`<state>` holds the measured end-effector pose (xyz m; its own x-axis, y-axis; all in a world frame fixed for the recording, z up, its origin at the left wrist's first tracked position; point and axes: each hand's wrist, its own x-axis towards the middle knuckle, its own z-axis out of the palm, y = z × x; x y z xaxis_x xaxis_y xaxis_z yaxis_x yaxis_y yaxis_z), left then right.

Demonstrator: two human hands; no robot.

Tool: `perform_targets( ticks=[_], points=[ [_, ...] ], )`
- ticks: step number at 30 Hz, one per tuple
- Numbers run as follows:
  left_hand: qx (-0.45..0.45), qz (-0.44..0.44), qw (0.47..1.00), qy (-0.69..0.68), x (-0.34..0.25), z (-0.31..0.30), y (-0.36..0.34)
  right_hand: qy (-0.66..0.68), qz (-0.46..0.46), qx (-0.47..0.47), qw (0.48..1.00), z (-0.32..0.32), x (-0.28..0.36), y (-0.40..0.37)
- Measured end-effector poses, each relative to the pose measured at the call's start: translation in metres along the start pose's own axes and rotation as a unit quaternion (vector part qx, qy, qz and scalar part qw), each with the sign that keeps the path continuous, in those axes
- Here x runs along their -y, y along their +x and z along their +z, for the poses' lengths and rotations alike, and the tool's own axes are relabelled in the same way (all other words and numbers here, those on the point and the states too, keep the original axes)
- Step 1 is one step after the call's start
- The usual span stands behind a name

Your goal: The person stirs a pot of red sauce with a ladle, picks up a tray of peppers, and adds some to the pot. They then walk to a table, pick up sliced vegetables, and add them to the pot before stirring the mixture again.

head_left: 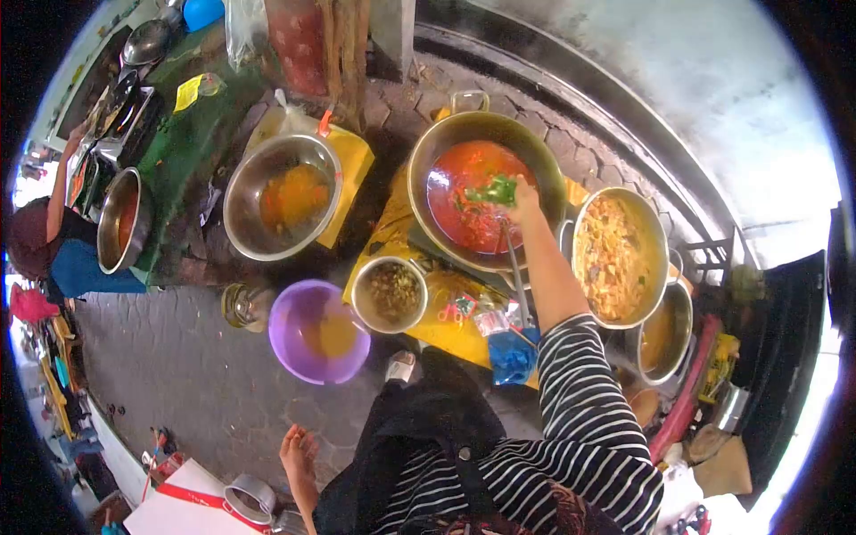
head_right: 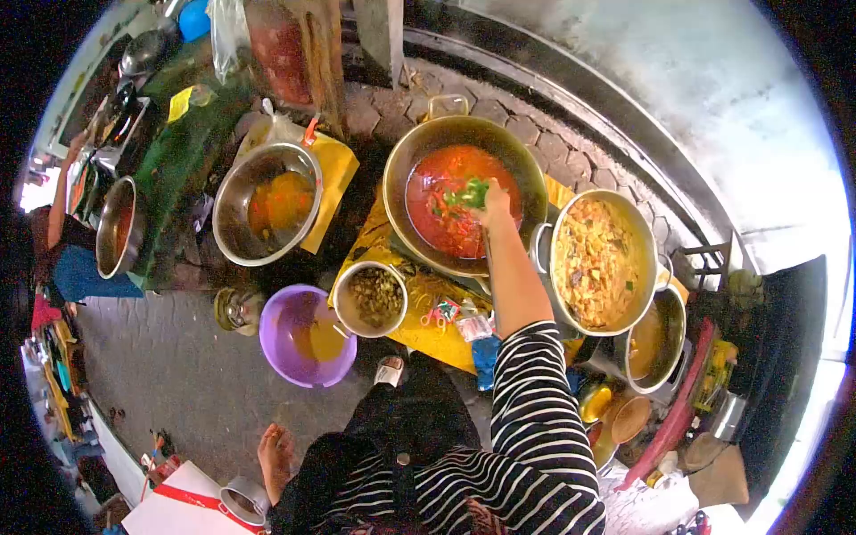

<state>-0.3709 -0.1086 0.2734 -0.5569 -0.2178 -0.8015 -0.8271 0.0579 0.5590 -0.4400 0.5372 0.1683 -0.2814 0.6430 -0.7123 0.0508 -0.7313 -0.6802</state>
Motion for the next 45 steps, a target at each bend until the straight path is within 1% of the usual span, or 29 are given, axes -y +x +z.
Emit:
perform_targets(
  ticks=[1, 2, 3, 4, 6, 7, 9, 11, 12, 13, 14, 15, 16, 18, 21, 22, 23, 25, 28, 29, 31, 34, 37, 38, 41, 44, 45],
  points=[
    [-0.008, -0.021, 1.000, -0.012, 0.006, 0.010, -0.004, -0.039, -0.025, 0.002, 0.999, -0.014, 0.000, 0.037],
    [0.016, -0.020, 1.000, -0.002, 0.010, 0.018, -0.007, -0.079, -0.050, 0.005, 0.996, -0.031, -0.006, 0.078],
    [0.041, -0.016, 0.999, 0.008, 0.012, 0.029, -0.009, -0.116, -0.077, 0.009, 0.990, -0.040, -0.008, 0.102],
    [0.066, -0.011, 0.998, 0.018, 0.012, 0.040, -0.012, -0.150, -0.111, -0.005, 0.982, -0.042, -0.007, 0.102],
    [0.075, -0.018, 0.997, 0.027, 0.005, 0.068, -0.018, -0.212, -0.182, -0.030, 0.960, -0.049, -0.002, 0.081],
    [0.080, -0.020, 0.996, 0.032, 0.001, 0.080, -0.020, -0.203, -0.138, -0.031, 0.969, -0.043, 0.009, 0.063],
    [0.099, -0.009, 0.995, 0.034, -0.004, 0.094, -0.023, -0.184, -0.047, -0.035, 0.981, -0.014, 0.045, 0.003],
    [0.106, 0.000, 0.994, 0.031, -0.007, 0.098, -0.024, -0.222, -0.035, -0.070, 0.972, 0.009, 0.074, -0.034],
    [0.104, 0.003, 0.994, 0.027, -0.007, 0.098, -0.023, -0.240, -0.029, -0.088, 0.966, 0.014, 0.080, -0.039],
    [0.103, 0.007, 0.994, 0.023, -0.008, 0.098, -0.022, -0.307, -0.129, -0.076, 0.940, 0.007, 0.081, -0.023],
    [0.093, 0.007, 0.995, 0.021, -0.008, 0.098, -0.022, -0.369, -0.227, -0.062, 0.899, -0.006, 0.081, 0.002],
    [0.082, 0.007, 0.996, 0.021, -0.007, 0.099, -0.023, -0.425, -0.320, -0.049, 0.845, -0.016, 0.080, 0.017],
    [0.072, 0.008, 0.997, 0.022, -0.007, 0.098, -0.023, -0.409, -0.403, -0.060, 0.816, -0.013, 0.084, 0.000],
    [0.065, 0.000, 0.998, 0.026, -0.004, 0.096, -0.020, -0.370, -0.559, -0.084, 0.737, 0.004, 0.094, -0.062],
    [0.069, -0.003, 0.995, 0.066, -0.013, 0.108, -0.020, -0.322, -0.576, -0.006, 0.751, -0.004, 0.063, -0.061],
    [0.070, -0.005, 0.994, 0.087, -0.014, 0.109, -0.024, -0.530, -0.447, -0.063, 0.718, -0.015, 0.043, -0.053],
    [0.087, -0.008, 0.992, 0.092, -0.010, 0.103, -0.022, -0.731, -0.313, -0.073, 0.602, -0.026, 0.023, -0.044],
    [0.123, 0.000, 0.988, 0.094, -0.005, 0.102, -0.003, -0.675, -0.450, -0.110, 0.574, -0.043, 0.001, -0.062],
    [0.103, 0.005, 0.991, 0.087, 0.001, 0.092, -0.002, -0.601, -0.431, -0.081, 0.669, -0.070, -0.017, -0.116],
    [0.099, 0.008, 0.991, 0.085, 0.001, 0.092, 0.002, -0.624, -0.367, -0.097, 0.683, -0.077, -0.028, -0.131],
    [0.119, -0.010, 0.987, 0.105, 0.002, 0.084, 0.002, -0.667, -0.224, -0.123, 0.700, -0.094, -0.055, -0.164],
    [0.141, -0.017, 0.983, 0.113, 0.005, 0.072, 0.003, -0.635, -0.162, -0.121, 0.746, -0.116, -0.095, -0.171],
    [0.165, -0.011, 0.981, 0.105, 0.011, 0.047, 0.018, -0.614, -0.211, -0.127, 0.750, -0.131, -0.116, -0.148],
    [0.174, -0.008, 0.980, 0.100, 0.012, 0.038, 0.025, -0.575, -0.283, -0.157, 0.751, -0.127, -0.117, -0.147],
    [0.177, 0.027, 0.976, 0.126, 0.006, 0.012, 0.030, -0.641, -0.153, -0.111, 0.744, -0.127, -0.098, -0.120],
    [0.152, 0.038, 0.982, 0.104, 0.002, -0.014, 0.033, -0.664, -0.165, -0.143, 0.715, -0.121, -0.082, -0.124],
    [0.153, 0.044, 0.982, 0.102, 0.004, -0.024, 0.038, -0.687, -0.168, -0.131, 0.695, -0.123, -0.078, -0.128]
  ],
)
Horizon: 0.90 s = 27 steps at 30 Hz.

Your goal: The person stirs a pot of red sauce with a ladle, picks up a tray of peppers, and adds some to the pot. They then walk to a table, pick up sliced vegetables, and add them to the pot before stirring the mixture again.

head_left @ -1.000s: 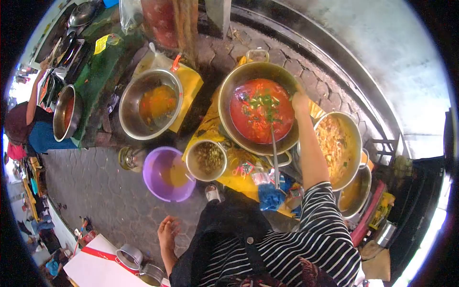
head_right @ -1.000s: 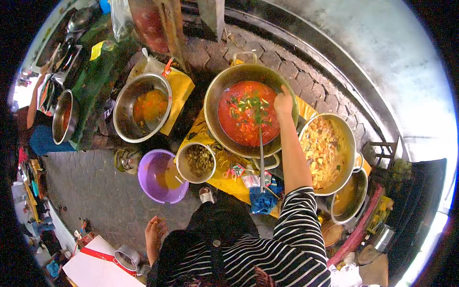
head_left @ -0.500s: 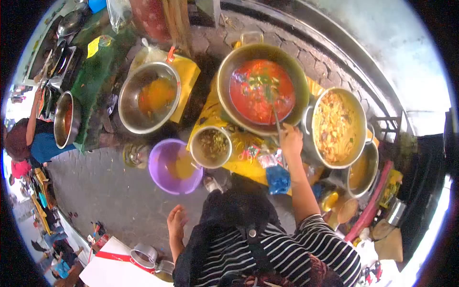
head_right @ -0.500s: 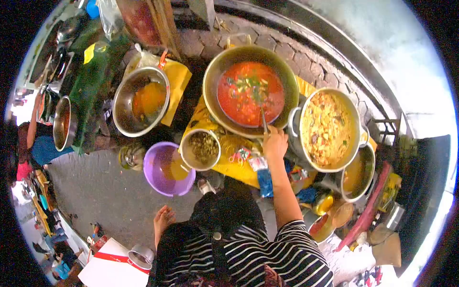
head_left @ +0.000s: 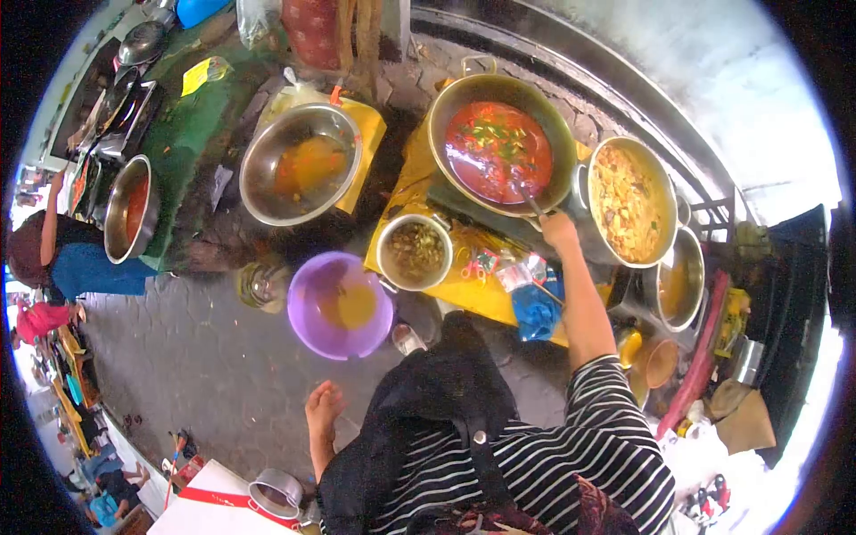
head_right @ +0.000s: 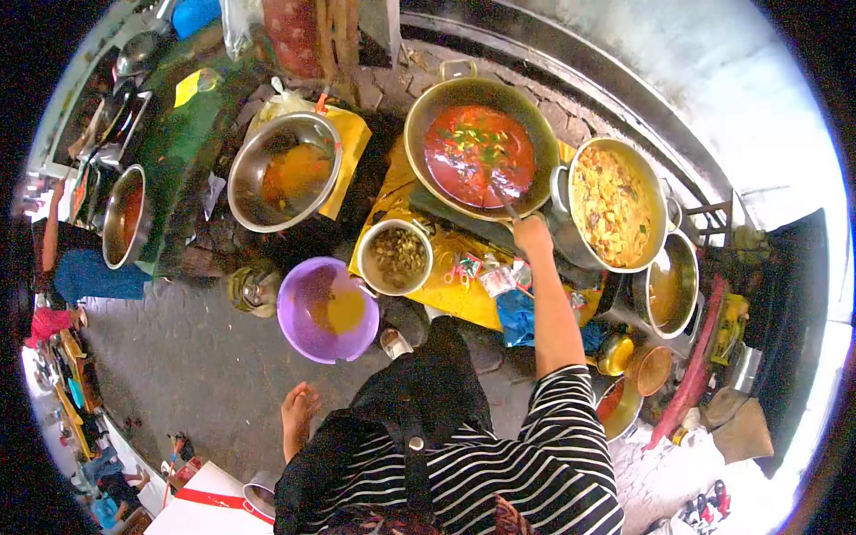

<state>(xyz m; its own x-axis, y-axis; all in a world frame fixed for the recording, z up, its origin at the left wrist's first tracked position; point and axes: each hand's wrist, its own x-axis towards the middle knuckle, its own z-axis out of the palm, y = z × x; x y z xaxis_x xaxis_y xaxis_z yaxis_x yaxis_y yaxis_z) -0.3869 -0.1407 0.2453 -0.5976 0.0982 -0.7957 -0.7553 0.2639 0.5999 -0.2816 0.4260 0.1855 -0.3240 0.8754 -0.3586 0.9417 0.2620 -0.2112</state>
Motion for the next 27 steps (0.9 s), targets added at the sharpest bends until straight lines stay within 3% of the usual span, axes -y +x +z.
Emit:
perform_targets(
  ticks=[2, 3, 7, 14, 17, 21, 24, 27],
  points=[
    [0.002, 0.011, 1.000, -0.002, 0.014, -0.020, 0.004, -0.058, -0.032, 0.016, 0.998, -0.024, 0.010, -0.019],
    [-0.002, 0.001, 1.000, 0.003, 0.020, -0.028, 0.007, -0.056, 0.013, 0.019, 0.998, -0.046, 0.021, -0.043],
    [-0.012, -0.023, 1.000, -0.008, 0.036, -0.047, 0.011, -0.162, -0.046, -0.080, 0.982, -0.075, 0.031, -0.100],
    [-0.009, -0.010, 0.999, -0.037, 0.045, -0.050, 0.008, -0.286, -0.096, -0.223, 0.927, -0.083, 0.027, -0.103],
    [-0.014, -0.009, 0.999, -0.050, 0.050, -0.043, 0.008, -0.282, -0.071, -0.285, 0.913, -0.073, 0.021, -0.095],
    [-0.002, -0.030, 0.999, -0.024, 0.065, -0.033, 0.015, -0.213, 0.013, -0.181, 0.960, -0.042, 0.007, -0.070],
    [-0.010, -0.043, 0.999, -0.003, 0.057, -0.012, 0.008, -0.175, 0.001, -0.154, 0.972, -0.028, 0.010, -0.073],
    [0.016, -0.036, 0.999, 0.007, 0.051, -0.001, 0.012, -0.139, 0.002, -0.008, 0.990, -0.026, 0.014, -0.074]
  ],
)
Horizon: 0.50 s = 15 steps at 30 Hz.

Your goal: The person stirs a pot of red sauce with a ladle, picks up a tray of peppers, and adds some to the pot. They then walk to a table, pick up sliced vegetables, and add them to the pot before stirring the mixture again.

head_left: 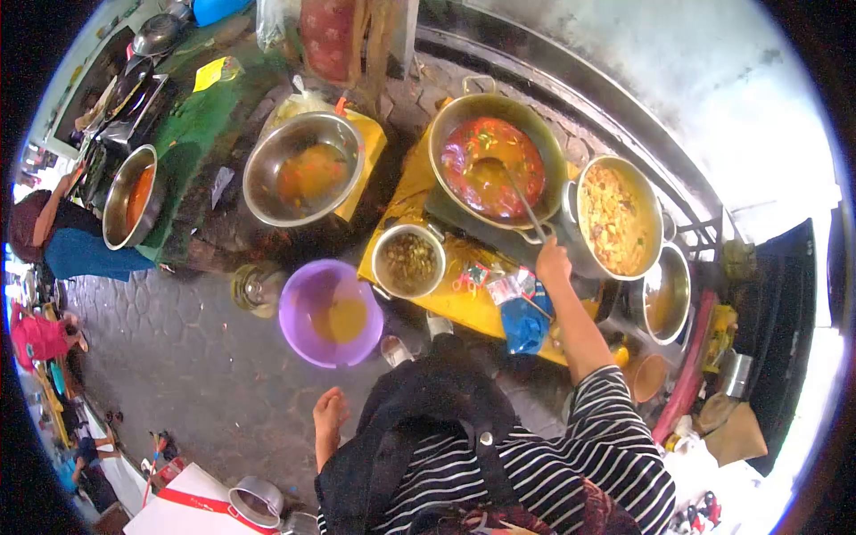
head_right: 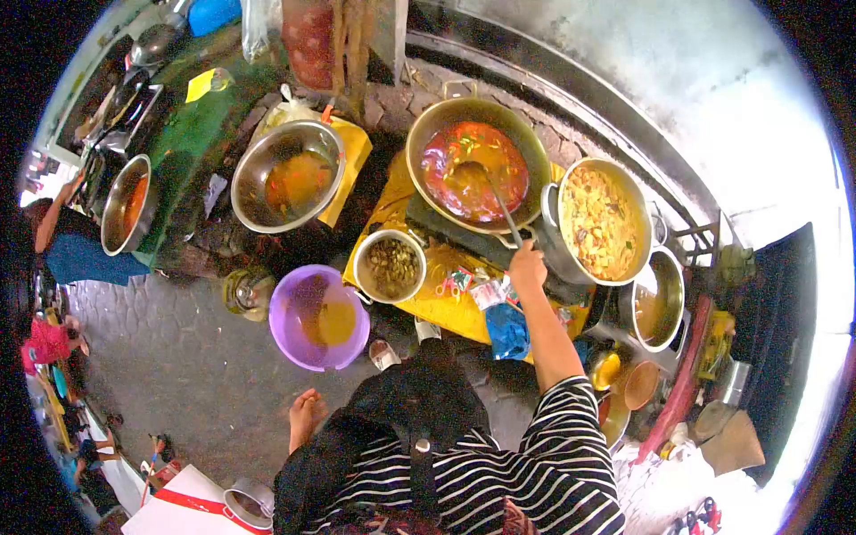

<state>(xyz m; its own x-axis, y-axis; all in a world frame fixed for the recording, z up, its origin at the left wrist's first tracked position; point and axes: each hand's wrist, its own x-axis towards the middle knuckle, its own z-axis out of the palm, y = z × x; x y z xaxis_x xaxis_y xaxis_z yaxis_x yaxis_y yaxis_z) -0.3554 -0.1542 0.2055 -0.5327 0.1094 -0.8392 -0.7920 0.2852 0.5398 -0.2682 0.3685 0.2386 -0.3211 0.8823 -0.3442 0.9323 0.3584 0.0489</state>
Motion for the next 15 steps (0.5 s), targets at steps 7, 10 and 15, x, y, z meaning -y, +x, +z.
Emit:
perform_targets(
  ticks=[7, 10, 15],
  points=[
    [0.021, 0.012, 0.998, 0.051, -0.017, 0.028, -0.001, 0.033, -0.077, 0.027, 0.996, -0.023, -0.022, 0.004],
    [0.018, 0.009, 0.998, 0.061, -0.026, 0.036, 0.000, 0.038, -0.039, -0.029, 0.998, -0.035, -0.026, -0.001],
    [0.024, 0.012, 0.997, 0.069, -0.021, 0.034, 0.009, 0.060, 0.002, -0.037, 0.998, -0.023, -0.038, 0.009]
  ],
)
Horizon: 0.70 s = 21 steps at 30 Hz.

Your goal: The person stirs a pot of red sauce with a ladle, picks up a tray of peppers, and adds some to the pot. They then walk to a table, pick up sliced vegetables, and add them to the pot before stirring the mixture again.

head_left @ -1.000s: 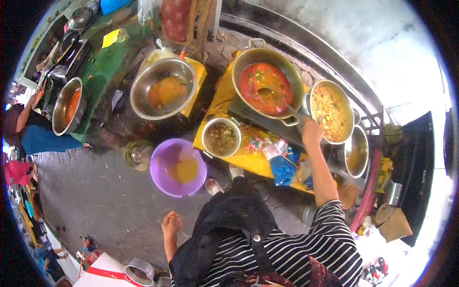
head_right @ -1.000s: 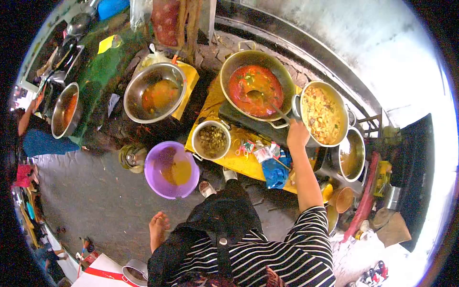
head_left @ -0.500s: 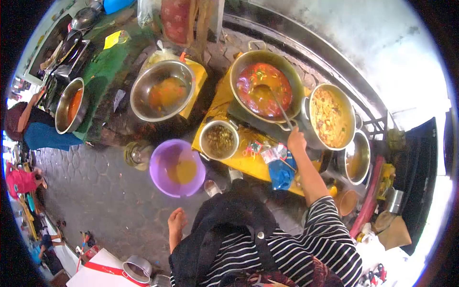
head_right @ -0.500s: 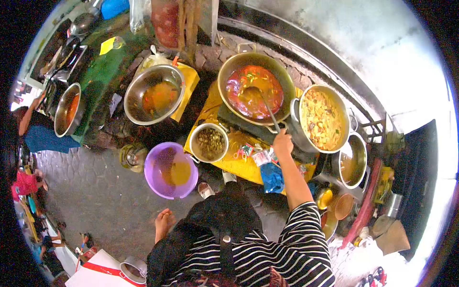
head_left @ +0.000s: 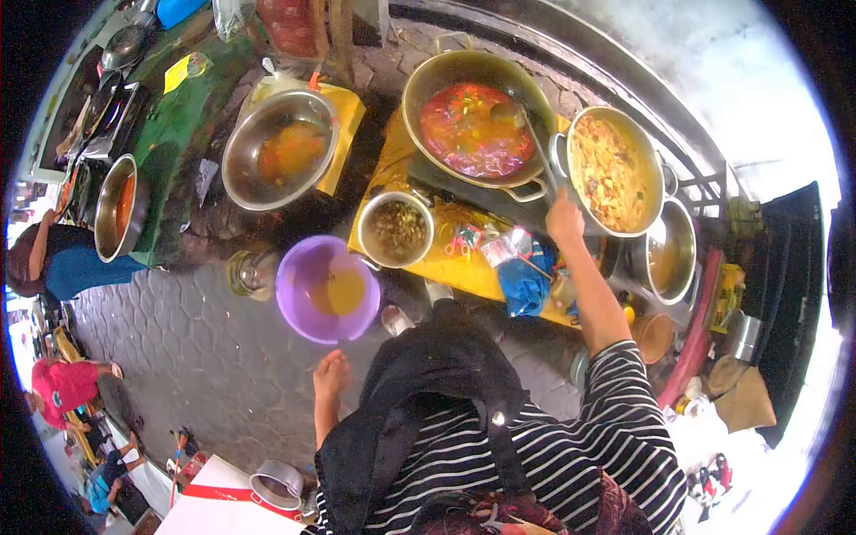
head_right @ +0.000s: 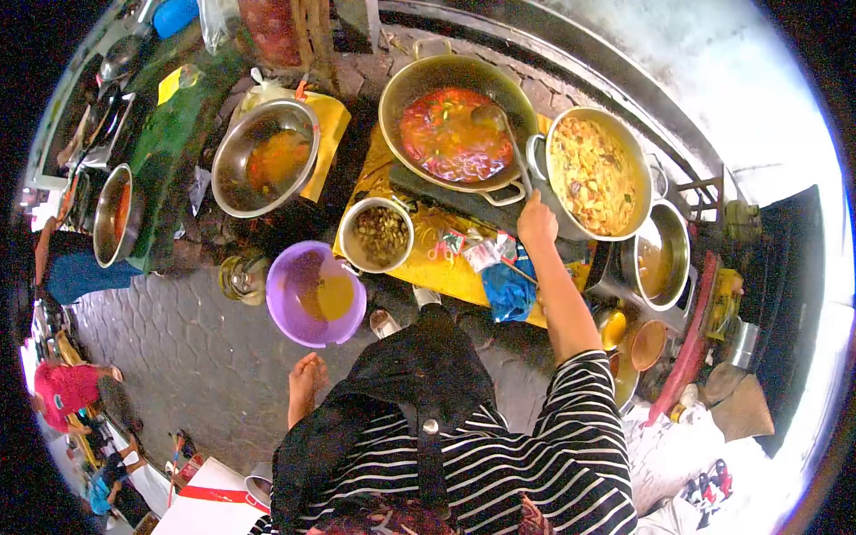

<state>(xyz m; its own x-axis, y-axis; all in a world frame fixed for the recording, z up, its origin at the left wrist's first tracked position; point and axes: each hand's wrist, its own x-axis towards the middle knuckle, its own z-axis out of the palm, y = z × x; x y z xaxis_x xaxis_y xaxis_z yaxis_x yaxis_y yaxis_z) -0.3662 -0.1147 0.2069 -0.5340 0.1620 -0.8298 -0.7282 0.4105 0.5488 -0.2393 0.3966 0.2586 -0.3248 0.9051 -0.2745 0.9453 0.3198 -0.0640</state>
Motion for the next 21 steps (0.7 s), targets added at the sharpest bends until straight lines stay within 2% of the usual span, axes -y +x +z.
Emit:
perform_targets(
  ticks=[4, 11, 14, 15, 18, 21],
  points=[
    [-0.025, 0.008, 1.000, -0.011, -0.001, 0.005, -0.003, -0.023, -0.019, 0.031, 0.999, 0.006, 0.001, -0.004],
    [-0.028, -0.007, 0.999, -0.016, 0.001, 0.012, -0.004, -0.048, -0.046, -0.063, 0.996, -0.008, -0.029, -0.035],
    [0.016, 0.012, 1.000, 0.014, -0.009, 0.023, -0.004, -0.060, -0.062, -0.106, 0.991, -0.020, -0.042, -0.045],
    [0.040, 0.024, 0.999, 0.014, -0.017, 0.029, -0.002, -0.054, -0.036, -0.113, 0.991, -0.020, -0.042, -0.050],
    [0.106, 0.063, 0.992, 0.027, -0.054, 0.062, -0.002, 0.009, -0.042, -0.177, 0.983, -0.008, -0.041, -0.063],
    [0.205, 0.127, 0.967, 0.087, -0.091, 0.102, 0.007, 0.091, -0.026, -0.172, 0.981, 0.005, -0.028, -0.079]
  ],
)
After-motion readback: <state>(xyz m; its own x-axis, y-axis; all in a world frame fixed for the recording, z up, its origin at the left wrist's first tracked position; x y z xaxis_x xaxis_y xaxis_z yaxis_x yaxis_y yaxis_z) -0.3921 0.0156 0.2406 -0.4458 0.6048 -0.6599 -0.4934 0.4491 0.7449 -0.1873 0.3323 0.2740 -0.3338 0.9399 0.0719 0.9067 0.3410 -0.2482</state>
